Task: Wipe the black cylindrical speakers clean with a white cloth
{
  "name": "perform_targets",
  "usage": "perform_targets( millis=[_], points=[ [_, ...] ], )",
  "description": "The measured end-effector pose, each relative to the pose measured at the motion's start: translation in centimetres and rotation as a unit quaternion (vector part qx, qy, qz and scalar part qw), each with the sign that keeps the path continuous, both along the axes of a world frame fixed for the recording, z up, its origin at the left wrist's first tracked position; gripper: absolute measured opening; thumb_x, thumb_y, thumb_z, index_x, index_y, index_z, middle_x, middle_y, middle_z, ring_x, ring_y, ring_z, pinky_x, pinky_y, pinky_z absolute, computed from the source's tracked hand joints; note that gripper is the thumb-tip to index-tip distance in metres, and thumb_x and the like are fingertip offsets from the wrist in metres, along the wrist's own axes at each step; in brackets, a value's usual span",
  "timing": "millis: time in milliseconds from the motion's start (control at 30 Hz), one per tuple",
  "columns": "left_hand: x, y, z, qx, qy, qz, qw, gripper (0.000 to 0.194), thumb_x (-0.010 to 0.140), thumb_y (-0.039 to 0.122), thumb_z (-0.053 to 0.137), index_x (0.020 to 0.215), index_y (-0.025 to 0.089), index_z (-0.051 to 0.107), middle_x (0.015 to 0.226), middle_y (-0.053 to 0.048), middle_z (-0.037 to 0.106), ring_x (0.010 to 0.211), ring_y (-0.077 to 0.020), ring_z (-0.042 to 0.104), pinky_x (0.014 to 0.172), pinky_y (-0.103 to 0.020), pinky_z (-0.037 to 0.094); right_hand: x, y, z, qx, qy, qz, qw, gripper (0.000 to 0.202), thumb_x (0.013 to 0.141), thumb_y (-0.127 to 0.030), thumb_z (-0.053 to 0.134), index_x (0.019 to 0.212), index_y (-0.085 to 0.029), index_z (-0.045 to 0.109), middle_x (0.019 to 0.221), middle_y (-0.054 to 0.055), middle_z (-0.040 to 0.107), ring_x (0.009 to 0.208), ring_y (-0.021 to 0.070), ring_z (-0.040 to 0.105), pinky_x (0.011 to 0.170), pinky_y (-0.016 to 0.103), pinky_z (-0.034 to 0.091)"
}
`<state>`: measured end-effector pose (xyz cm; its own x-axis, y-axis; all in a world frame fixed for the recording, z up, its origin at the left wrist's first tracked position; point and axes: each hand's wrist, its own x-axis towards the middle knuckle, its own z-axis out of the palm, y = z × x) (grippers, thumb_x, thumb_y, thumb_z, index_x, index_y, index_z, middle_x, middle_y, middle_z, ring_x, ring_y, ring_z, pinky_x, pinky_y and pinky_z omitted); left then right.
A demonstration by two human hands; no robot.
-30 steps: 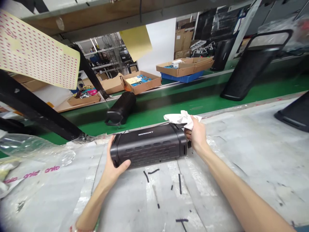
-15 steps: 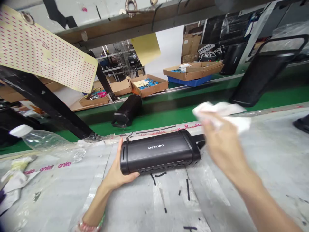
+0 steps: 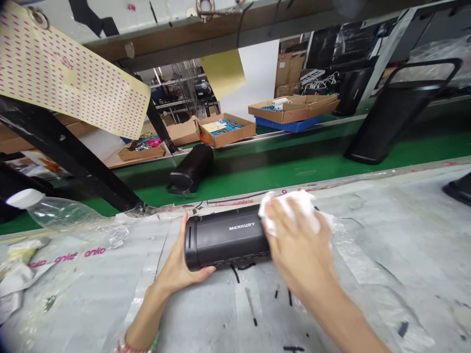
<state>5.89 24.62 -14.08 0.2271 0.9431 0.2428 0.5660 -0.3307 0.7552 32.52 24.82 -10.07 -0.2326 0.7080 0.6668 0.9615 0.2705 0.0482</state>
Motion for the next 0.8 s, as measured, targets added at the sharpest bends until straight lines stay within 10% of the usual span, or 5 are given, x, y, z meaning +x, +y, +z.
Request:
perform_targets(
  millis=[100, 333, 633, 800],
  points=[
    [-0.1, 0.0, 0.0, 0.008, 0.003, -0.005, 1.000, 0.129, 0.067, 0.044, 0.080, 0.154, 0.026, -0.014, 0.154, -0.020, 0.034, 0.144, -0.0379, 0.036, 0.116, -0.060, 0.032, -0.6, 0.4, 0.2, 0.019, -0.011, -0.024, 0.999, 0.042, 0.101, -0.020, 0.031, 0.129, -0.008, 0.060, 0.133, 0.012, 0.060, 0.127, 0.0356, 0.049, 0.102, 0.056, 0.028],
    [-0.2, 0.1, -0.2, -0.015, -0.019, -0.010, 1.000, 0.131, 0.065, 0.050, 0.080, 0.154, 0.023, -0.012, 0.161, -0.023, 0.019, 0.145, -0.0397, 0.033, 0.117, -0.058, 0.033, -9.1, -2.6, -0.4, -0.034, 0.021, 0.230, 0.972, 0.048, 0.092, -0.017, 0.037, 0.134, -0.008, 0.058, 0.145, 0.006, 0.050, 0.134, 0.0256, 0.042, 0.106, 0.039, 0.031],
    [0.1, -0.1, 0.9, -0.063, -0.056, -0.003, 0.996, 0.130, 0.065, 0.041, 0.082, 0.156, 0.024, -0.010, 0.160, -0.016, 0.027, 0.147, -0.0350, 0.030, 0.122, -0.054, 0.024, 4.9, 1.9, 1.7, -0.055, 0.169, -0.081, 0.981, 0.051, 0.097, -0.050, 0.031, 0.112, -0.022, 0.070, 0.120, 0.011, 0.067, 0.106, 0.0421, 0.052, 0.088, 0.068, 0.030],
    [0.2, 0.2, 0.5, -0.094, -0.113, -0.039, 0.988, 0.143, 0.058, 0.064, 0.083, 0.155, 0.026, -0.015, 0.162, -0.018, 0.022, 0.148, -0.0347, 0.030, 0.121, -0.053, 0.025, 5.1, 1.9, 5.6, -0.127, 0.439, -0.081, 0.886, 0.061, 0.086, -0.073, 0.042, 0.058, -0.022, 0.057, 0.063, 0.009, 0.056, 0.068, 0.0260, 0.054, 0.064, 0.039, 0.043]
  ],
)
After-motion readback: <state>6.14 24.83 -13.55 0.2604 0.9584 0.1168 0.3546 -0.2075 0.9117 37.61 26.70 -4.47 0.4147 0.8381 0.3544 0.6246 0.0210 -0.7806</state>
